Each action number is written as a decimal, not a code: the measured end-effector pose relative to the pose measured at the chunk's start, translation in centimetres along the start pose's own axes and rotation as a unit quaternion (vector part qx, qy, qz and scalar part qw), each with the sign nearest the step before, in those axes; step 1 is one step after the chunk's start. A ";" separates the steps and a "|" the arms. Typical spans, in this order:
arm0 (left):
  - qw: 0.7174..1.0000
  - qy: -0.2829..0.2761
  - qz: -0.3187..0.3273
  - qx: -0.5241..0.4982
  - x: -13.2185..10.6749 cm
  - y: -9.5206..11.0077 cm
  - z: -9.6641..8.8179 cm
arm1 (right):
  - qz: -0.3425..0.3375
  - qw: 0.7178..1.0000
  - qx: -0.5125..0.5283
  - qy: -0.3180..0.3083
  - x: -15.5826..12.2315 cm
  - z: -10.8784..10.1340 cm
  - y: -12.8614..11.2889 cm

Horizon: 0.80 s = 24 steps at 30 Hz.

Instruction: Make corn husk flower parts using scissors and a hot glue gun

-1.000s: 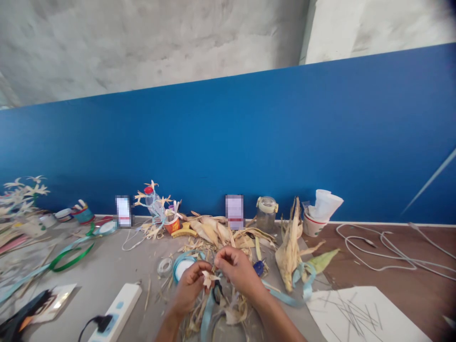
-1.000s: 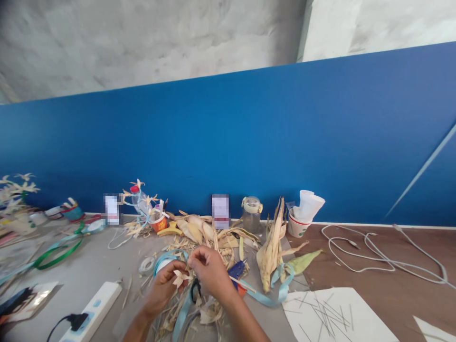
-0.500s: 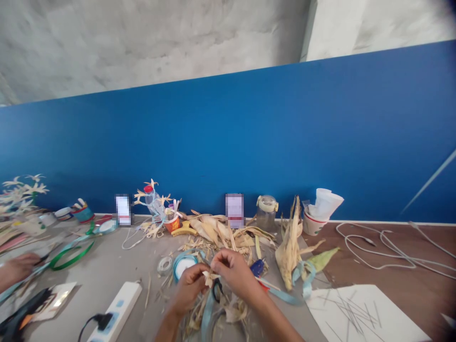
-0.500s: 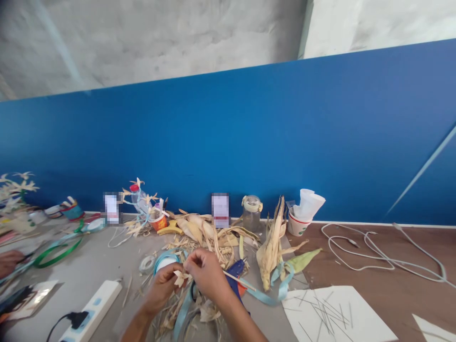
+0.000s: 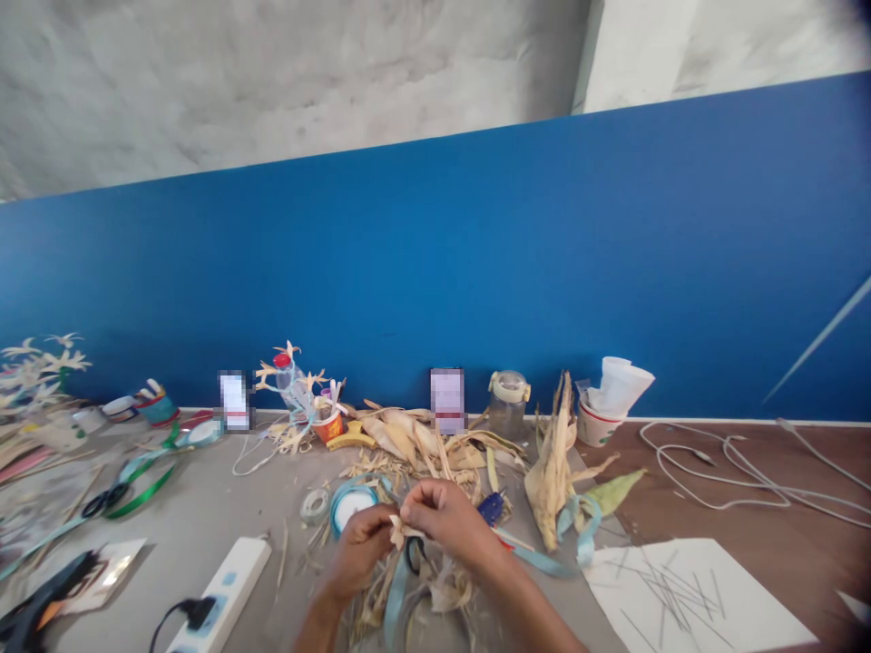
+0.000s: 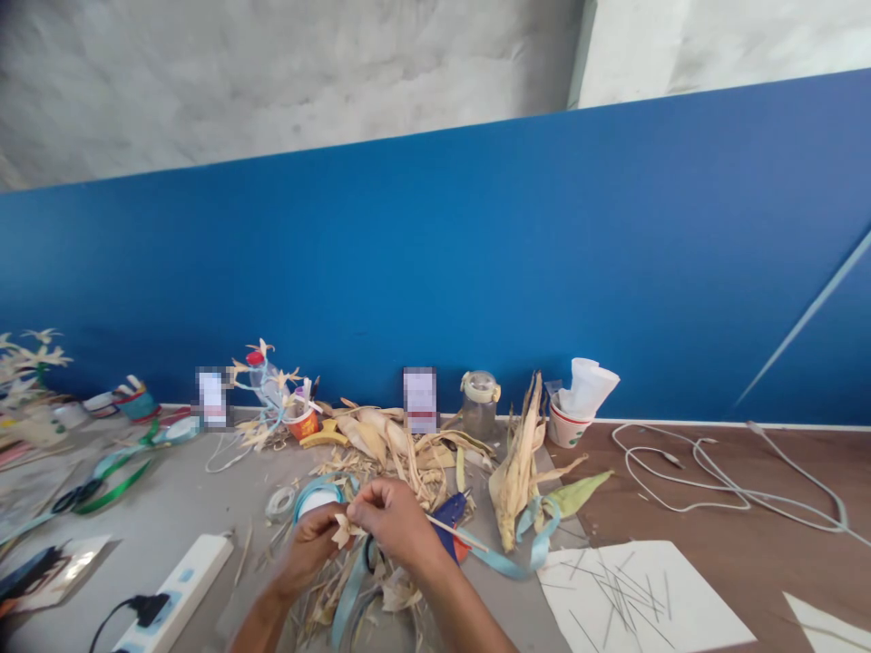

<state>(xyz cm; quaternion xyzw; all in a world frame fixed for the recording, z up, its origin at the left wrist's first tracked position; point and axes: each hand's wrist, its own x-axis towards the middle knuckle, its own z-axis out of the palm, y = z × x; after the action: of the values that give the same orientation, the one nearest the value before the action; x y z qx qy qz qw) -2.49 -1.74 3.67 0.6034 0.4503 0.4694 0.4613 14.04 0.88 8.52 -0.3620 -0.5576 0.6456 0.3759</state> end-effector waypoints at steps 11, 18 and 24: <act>0.998 0.031 -0.031 -0.040 0.1 -1.0 0.4 | 0.021 1.000 0.022 0.005 0.4 0.0 0.4; 0.994 0.035 -0.044 -0.091 0.0 -2.1 1.1 | 0.002 0.998 -0.005 0.057 1.0 -0.2 1.4; 0.974 0.070 -0.056 -0.209 0.2 -1.3 2.0 | -0.004 0.996 -0.038 0.086 1.1 -0.4 0.9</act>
<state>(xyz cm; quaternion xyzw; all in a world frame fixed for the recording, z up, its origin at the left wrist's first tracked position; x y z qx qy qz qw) -0.59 -1.55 2.13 0.4335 0.4065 0.5677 0.5697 13.84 1.92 7.53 -0.4282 -0.5482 0.5890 0.4114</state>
